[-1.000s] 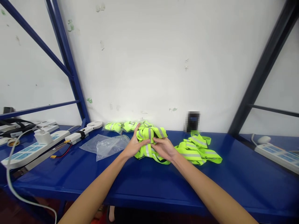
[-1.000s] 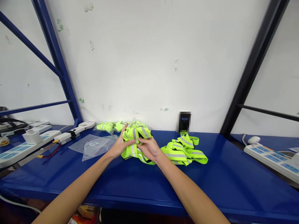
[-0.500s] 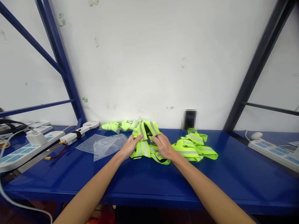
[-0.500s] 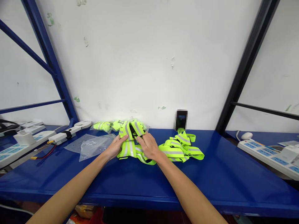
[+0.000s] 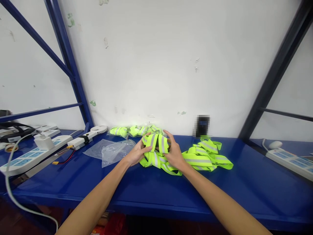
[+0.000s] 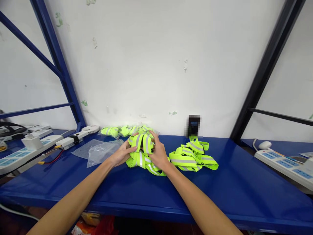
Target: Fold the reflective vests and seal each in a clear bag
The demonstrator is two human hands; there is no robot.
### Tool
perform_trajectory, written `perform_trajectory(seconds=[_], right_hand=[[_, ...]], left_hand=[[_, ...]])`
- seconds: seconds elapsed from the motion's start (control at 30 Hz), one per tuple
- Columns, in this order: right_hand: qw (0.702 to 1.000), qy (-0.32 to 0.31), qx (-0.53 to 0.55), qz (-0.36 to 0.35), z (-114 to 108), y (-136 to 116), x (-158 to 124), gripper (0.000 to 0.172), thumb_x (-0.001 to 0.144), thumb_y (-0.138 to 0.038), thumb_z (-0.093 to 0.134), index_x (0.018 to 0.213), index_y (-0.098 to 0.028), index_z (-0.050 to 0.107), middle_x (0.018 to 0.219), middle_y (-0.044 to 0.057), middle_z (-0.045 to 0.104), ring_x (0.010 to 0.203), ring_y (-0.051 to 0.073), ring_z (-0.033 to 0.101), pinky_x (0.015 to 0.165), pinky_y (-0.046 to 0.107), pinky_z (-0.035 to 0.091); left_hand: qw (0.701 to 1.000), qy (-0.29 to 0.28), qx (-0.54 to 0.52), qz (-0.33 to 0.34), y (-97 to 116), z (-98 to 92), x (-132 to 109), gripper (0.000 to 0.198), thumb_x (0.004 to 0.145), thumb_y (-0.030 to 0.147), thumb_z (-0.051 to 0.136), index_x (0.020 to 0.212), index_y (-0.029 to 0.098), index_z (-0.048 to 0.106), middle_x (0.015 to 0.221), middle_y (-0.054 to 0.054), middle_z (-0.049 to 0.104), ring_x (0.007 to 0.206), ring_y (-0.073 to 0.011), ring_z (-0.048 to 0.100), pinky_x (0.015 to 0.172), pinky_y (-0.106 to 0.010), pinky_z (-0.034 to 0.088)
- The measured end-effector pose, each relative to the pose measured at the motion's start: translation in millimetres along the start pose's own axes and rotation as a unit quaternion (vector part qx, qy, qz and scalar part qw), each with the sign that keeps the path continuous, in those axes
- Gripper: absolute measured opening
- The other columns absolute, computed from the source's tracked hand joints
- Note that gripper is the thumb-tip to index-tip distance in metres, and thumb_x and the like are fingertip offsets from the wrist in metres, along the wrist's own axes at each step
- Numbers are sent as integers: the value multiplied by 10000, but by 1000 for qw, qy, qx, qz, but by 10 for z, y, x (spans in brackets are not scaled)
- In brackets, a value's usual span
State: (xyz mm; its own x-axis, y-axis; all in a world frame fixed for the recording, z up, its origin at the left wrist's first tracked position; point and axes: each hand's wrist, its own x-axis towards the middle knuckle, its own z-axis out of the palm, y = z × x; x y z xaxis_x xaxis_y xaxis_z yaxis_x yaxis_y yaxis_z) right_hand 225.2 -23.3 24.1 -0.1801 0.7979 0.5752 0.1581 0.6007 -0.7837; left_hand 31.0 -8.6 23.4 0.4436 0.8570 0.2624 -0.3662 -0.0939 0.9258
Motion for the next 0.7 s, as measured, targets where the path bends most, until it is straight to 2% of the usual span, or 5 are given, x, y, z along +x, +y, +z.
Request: perform_trajectory(seconds=[0.13, 0.23, 0.37, 0.47, 0.7], right_hand=[[993, -102, -11, -61, -64, -178, -49, 899, 701, -328, 760, 1474, -283, 304, 1480, 82, 400, 1344, 309, 393, 1097, 476, 311], [989, -143, 13, -28, -77, -260, -62, 961, 695, -352, 774, 1495, -296, 244, 1543, 74, 285, 1389, 308, 319, 1098, 480, 314], [991, -105, 66, 43, -76, -199, -8, 861, 790, -377, 687, 1504, -271, 218, 1417, 97, 481, 1244, 300, 503, 990, 446, 436], [991, -96, 54, 78, -114, -65, 47, 918, 799, -345, 670, 1522, -254, 112, 1269, 103, 603, 1067, 282, 616, 898, 442, 486], [951, -135, -262, -98, -176, 130, 42, 768, 716, -61, 484, 1449, -257, 368, 1258, 116, 584, 1197, 338, 487, 967, 493, 389]], left_hand=[[999, 22, 8, 29, 69, -72, -19, 649, 689, 203, 777, 1276, 270, 509, 1191, -69, 625, 1115, -255, 590, 926, -354, 482], [995, 73, -11, 72, 97, -129, 9, 536, 655, 195, 790, 1132, 243, 551, 1041, -26, 650, 979, -208, 634, 871, -334, 503], [990, 104, -10, 91, 95, -106, 48, 450, 599, 130, 798, 954, 220, 537, 882, 27, 640, 824, -131, 637, 748, -244, 505], [993, 85, 2, 85, 79, -45, 55, 399, 554, 99, 797, 802, 187, 497, 1053, -10, 661, 953, -168, 635, 769, -252, 498], [994, 45, 27, 100, 47, -44, 61, 232, 670, 164, 755, 663, 151, 523, 1265, -118, 616, 1124, -282, 593, 862, -385, 484]])
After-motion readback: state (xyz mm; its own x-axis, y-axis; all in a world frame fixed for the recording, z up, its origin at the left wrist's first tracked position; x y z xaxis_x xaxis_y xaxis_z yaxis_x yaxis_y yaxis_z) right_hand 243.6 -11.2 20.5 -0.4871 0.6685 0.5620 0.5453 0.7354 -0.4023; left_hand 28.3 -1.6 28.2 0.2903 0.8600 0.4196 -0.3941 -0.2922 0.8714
